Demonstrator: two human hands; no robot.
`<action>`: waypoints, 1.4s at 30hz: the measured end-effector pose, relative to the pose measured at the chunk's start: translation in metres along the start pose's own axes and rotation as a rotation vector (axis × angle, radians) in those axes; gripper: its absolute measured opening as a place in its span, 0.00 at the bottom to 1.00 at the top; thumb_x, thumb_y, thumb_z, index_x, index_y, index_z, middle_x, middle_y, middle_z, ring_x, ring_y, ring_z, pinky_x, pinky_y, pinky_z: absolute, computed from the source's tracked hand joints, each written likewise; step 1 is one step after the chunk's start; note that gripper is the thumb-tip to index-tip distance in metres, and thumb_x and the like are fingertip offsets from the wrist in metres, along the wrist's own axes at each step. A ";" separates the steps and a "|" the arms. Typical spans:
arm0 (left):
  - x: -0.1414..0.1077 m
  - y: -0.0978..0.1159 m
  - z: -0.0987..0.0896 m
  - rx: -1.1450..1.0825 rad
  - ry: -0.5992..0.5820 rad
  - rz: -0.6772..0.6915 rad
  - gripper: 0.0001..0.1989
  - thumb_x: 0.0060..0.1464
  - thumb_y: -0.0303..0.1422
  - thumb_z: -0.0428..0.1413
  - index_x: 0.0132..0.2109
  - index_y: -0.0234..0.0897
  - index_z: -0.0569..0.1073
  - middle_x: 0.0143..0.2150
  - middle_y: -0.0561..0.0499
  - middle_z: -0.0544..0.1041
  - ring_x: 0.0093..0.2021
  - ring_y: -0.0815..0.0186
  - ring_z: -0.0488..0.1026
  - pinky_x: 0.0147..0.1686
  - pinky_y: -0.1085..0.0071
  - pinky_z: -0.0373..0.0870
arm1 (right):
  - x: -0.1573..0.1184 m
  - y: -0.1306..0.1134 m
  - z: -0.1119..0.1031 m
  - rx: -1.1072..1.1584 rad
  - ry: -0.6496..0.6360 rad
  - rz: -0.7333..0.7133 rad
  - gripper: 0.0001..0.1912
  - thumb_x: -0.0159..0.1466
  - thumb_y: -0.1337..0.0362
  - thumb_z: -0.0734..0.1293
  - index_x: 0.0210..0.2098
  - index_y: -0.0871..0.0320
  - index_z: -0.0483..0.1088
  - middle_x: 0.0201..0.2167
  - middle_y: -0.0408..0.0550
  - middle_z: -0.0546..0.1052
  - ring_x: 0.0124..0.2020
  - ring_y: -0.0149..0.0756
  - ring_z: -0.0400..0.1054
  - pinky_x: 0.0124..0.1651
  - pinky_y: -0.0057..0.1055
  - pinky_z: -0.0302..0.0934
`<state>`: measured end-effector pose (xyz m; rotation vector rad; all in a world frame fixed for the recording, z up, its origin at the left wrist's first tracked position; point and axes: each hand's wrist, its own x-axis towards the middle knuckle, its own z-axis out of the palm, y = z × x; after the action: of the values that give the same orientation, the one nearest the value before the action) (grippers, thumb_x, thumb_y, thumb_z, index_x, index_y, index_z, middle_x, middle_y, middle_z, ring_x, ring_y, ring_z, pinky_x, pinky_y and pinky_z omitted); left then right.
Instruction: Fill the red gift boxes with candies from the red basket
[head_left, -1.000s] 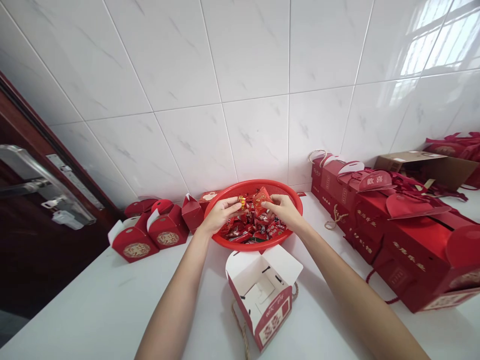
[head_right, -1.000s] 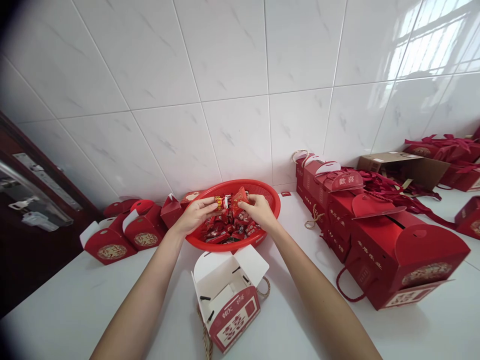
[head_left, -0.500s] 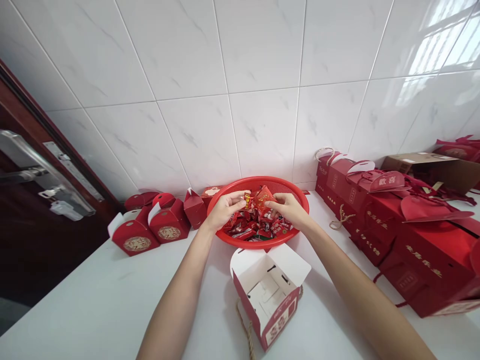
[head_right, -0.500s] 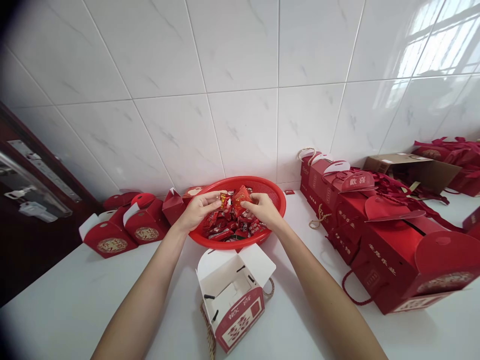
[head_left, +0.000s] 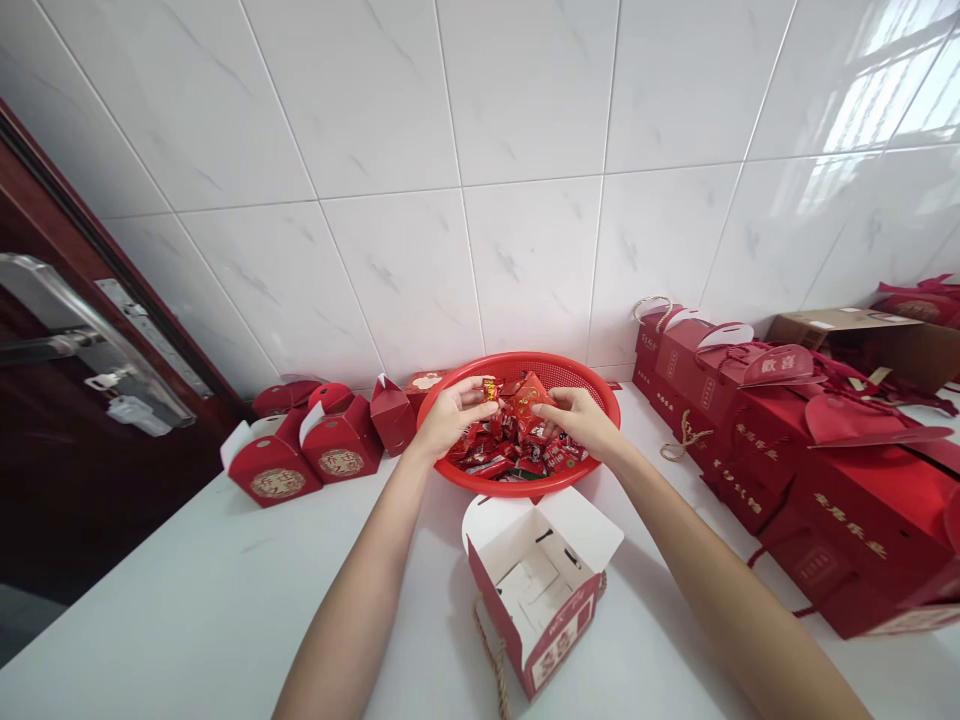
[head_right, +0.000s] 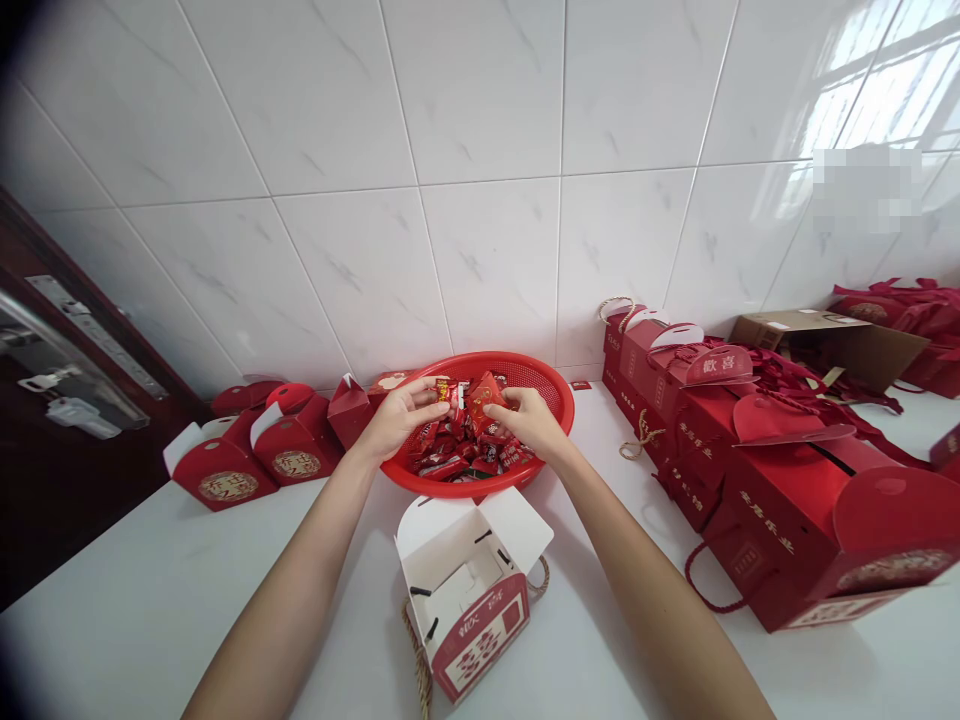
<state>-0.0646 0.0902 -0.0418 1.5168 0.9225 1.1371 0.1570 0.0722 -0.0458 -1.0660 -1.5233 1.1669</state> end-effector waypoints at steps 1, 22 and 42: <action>-0.001 0.000 0.000 0.039 -0.028 0.003 0.28 0.45 0.36 0.70 0.54 0.36 0.75 0.44 0.47 0.82 0.46 0.58 0.80 0.53 0.57 0.74 | 0.000 0.000 0.000 -0.007 -0.007 0.002 0.06 0.59 0.62 0.70 0.30 0.60 0.74 0.23 0.42 0.75 0.22 0.32 0.70 0.26 0.26 0.62; 0.013 -0.020 -0.010 0.520 0.400 -0.051 0.14 0.43 0.28 0.53 0.39 0.38 0.77 0.38 0.48 0.82 0.41 0.58 0.78 0.42 0.66 0.72 | 0.008 0.012 -0.003 -0.061 0.271 -0.055 0.09 0.50 0.59 0.66 0.26 0.56 0.64 0.24 0.40 0.70 0.29 0.32 0.63 0.32 0.29 0.56; 0.043 -0.017 0.003 1.251 -0.209 -0.356 0.15 0.34 0.29 0.65 0.36 0.39 0.79 0.45 0.39 0.83 0.50 0.43 0.77 0.48 0.60 0.70 | 0.005 0.011 -0.003 0.016 0.181 -0.099 0.06 0.51 0.61 0.66 0.28 0.56 0.67 0.26 0.44 0.75 0.29 0.34 0.69 0.34 0.31 0.62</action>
<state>-0.0499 0.1335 -0.0495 2.2064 1.8158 0.0202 0.1602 0.0800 -0.0556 -1.0446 -1.4065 0.9855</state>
